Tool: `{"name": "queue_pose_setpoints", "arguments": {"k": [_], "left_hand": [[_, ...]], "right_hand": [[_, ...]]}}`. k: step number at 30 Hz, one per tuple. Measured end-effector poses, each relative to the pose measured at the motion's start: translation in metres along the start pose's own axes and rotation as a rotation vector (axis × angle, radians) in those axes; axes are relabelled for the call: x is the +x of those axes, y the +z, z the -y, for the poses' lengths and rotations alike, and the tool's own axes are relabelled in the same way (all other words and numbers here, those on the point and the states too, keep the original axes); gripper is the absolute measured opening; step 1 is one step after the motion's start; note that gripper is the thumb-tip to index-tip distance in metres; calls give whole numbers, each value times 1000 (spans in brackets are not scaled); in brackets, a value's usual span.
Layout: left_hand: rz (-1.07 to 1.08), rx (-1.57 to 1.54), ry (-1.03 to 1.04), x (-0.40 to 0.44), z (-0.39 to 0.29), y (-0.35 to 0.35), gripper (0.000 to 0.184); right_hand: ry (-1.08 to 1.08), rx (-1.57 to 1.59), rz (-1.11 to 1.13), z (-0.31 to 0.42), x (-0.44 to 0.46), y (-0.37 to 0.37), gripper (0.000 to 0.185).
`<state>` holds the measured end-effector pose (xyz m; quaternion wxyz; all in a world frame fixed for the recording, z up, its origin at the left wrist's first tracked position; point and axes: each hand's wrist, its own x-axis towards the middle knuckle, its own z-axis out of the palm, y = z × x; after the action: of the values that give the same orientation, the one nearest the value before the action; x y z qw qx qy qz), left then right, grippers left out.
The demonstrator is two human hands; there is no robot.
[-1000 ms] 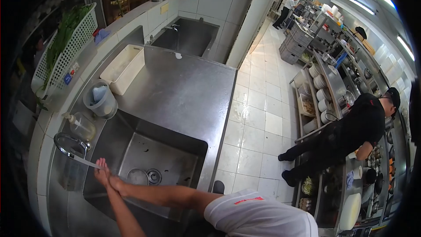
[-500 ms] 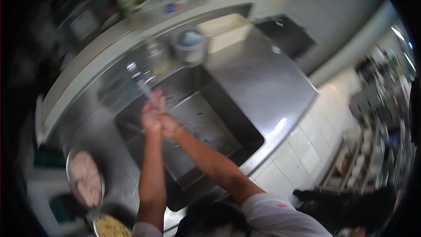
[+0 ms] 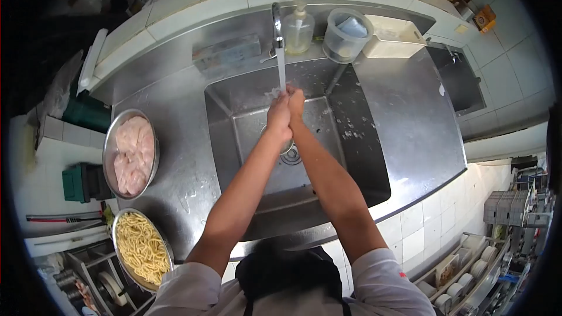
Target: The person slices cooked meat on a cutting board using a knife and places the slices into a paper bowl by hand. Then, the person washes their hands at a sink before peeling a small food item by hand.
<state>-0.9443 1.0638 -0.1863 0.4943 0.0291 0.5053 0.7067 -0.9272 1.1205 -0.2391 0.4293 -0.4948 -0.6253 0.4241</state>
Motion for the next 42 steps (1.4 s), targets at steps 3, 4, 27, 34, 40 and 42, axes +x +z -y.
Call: {"name": "queue_pose_setpoints", "arguments": {"k": [3, 4, 27, 34, 40, 42], "left_hand": [[218, -34, -402, 50, 3, -12, 19], [209, -36, -408, 94, 31, -23, 19], [-105, 79, -109, 89, 45, -28, 28], [114, 255, 358, 80, 45, -7, 24], [269, 568, 90, -23, 17, -17, 63], [342, 660, 343, -29, 32, -40, 64]], "right_hand": [[225, 128, 133, -20, -1, 8, 27], [235, 126, 138, -21, -1, 10, 27], [446, 333, 199, 43, -50, -38, 42], [621, 953, 194, 34, -71, -44, 44], [866, 773, 211, 1, -13, -25, 44], [801, 663, 282, -23, 3, -10, 32]]}}
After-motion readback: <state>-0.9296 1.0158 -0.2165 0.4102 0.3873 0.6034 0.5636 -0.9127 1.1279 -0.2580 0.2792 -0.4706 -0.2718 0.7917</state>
